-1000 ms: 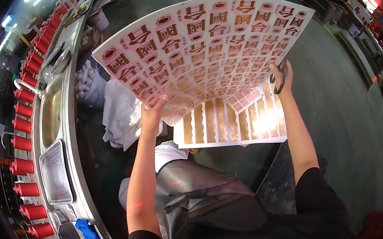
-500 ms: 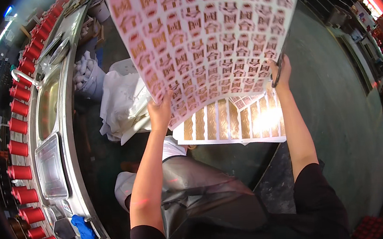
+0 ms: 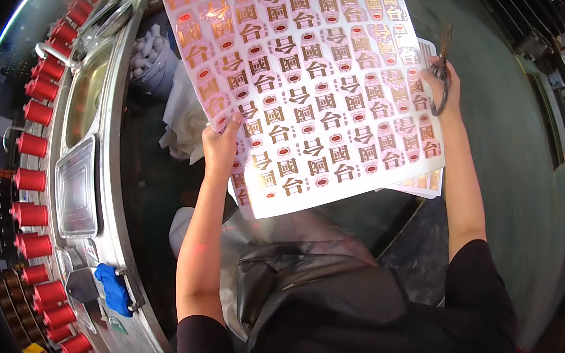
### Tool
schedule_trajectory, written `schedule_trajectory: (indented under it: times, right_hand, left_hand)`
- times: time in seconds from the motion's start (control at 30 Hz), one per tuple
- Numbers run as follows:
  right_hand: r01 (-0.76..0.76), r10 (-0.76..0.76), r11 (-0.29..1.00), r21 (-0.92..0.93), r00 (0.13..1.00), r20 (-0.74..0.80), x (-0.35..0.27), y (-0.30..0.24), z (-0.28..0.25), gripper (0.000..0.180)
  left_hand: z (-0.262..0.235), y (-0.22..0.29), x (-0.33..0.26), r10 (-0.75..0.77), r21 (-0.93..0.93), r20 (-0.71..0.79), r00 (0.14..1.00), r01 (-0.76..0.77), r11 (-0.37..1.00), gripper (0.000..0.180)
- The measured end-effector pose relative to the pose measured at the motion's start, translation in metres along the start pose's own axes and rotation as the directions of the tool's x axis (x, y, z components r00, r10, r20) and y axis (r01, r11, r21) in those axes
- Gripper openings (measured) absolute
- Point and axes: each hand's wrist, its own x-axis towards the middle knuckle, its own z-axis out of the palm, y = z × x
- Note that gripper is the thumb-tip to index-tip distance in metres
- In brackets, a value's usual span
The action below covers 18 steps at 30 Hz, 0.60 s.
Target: The person cuts individual labels from a large printed sticker sheet using scissors.
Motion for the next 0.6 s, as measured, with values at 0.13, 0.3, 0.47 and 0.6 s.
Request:
schedule_trajectory:
  times: [0.13, 0.3, 0.47, 0.6]
  right_hand:
    - [0.075, -0.063, 0.969, -0.235, 0.996, 0.059, -0.025, -0.006, -0.020, 0.024]
    - [-0.015, -0.001, 0.986, -0.169, 0.995, -0.098, -0.082, -0.024, -0.059, 0.021]
    - [-0.069, 0.072, 0.987, -0.145, 0.997, 0.020, -0.166, -0.035, -0.078, 0.012]
    - [-0.499, 0.474, 0.866, 0.027, 0.836, 0.277, -0.240, -0.023, -0.073, 0.013]
  left_hand:
    - [-0.003, -0.003, -0.013, -0.034, -0.097, -0.029, 0.999, 0.031, 0.995, 0.023]
    - [-0.005, 0.003, -0.031, 0.023, -0.105, -0.104, 0.994, -0.034, 0.994, 0.023]
    - [-0.005, 0.006, -0.042, 0.121, -0.175, -0.175, 0.977, -0.152, 0.973, 0.021]
    - [-0.007, 0.017, -0.048, 0.190, -0.117, -0.182, 0.965, -0.213, 0.970, 0.024]
